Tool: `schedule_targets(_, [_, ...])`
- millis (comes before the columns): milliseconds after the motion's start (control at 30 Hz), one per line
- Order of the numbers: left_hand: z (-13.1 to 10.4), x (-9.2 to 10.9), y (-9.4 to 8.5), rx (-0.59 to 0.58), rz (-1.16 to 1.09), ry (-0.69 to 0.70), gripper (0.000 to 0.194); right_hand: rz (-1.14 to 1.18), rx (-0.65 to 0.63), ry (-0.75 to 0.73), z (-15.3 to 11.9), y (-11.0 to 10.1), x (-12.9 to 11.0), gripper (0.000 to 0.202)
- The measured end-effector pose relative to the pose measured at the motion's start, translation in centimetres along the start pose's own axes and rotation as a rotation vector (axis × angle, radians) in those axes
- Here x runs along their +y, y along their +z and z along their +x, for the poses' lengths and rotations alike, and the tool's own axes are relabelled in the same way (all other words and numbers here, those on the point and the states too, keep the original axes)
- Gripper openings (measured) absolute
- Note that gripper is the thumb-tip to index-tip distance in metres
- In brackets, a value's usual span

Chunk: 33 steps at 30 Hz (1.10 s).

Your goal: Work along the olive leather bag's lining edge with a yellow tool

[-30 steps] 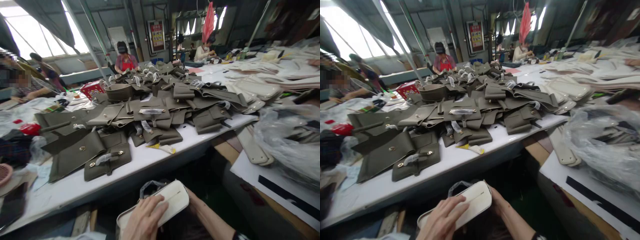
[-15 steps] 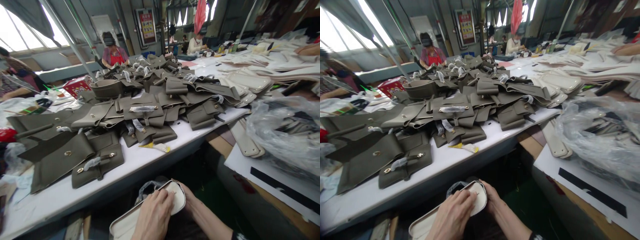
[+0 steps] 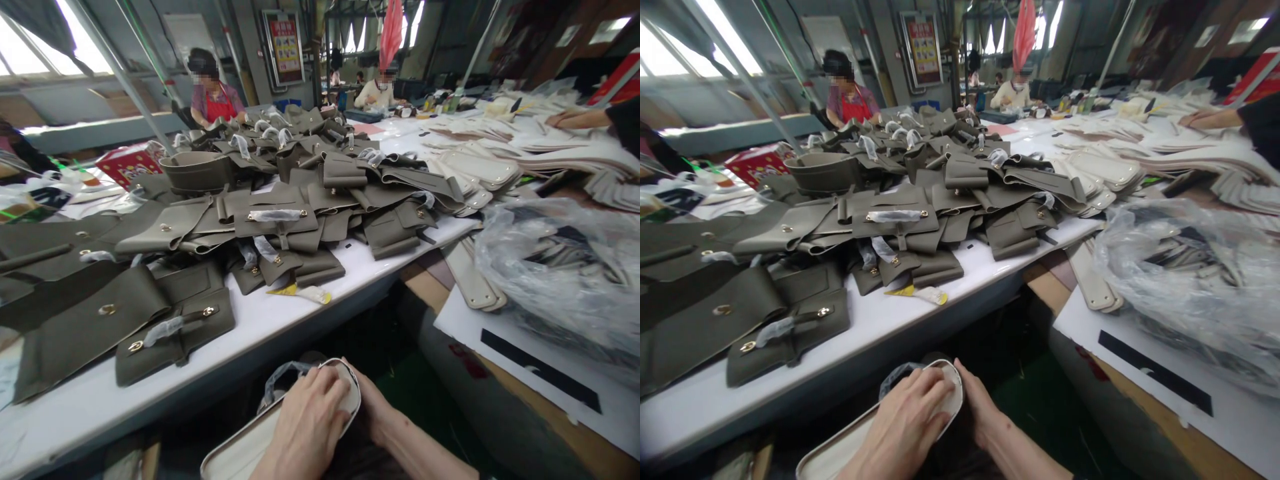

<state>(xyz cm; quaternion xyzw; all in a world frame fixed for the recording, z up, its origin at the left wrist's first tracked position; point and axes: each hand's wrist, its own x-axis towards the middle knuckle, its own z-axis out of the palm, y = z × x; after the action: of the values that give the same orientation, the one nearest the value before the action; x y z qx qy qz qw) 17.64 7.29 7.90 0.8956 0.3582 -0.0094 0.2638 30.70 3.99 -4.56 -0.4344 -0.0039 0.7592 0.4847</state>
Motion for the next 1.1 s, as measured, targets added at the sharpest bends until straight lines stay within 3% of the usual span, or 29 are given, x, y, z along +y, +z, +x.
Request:
schedule_targets(133, [0.4,0.1,0.2,-0.021,0.126,0.034,0.018,0.013,0.041,-0.067,-0.5,0.4,0.0,0.043])
schedule_targets(267, [0.3,0.1,-0.3,-0.005,0.111,0.076,0.018,-0.045,0.065,-0.118,-2.1,1.5,-0.9,0.048])
schedule_targets(367, [0.7,-0.3,-1.6,0.005,0.062,0.062,0.022,-0.29,0.119,-0.208,-4.0,2.0,-1.6,0.057])
schedule_targets(500, [2.6,-1.5,-3.0,0.157,0.022,0.075,0.025,-0.724,0.166,-0.404,-6.1,1.9,-2.3,0.061])
schedule_targets(700, [5.6,-4.2,-3.0,-0.027,-0.098,0.28,0.024,-1.095,0.205,-0.524,-7.4,2.5,-3.4,0.055])
schedule_targets(900, [5.8,-5.1,-2.6,-0.026,-0.136,0.301,0.026,-1.253,0.234,-0.579,-7.4,4.3,-3.9,0.052])
schedule_targets(1100, [5.9,-5.2,-2.1,-0.012,-0.197,0.291,0.031,-1.296,0.267,-0.547,-7.5,4.3,-3.7,0.057])
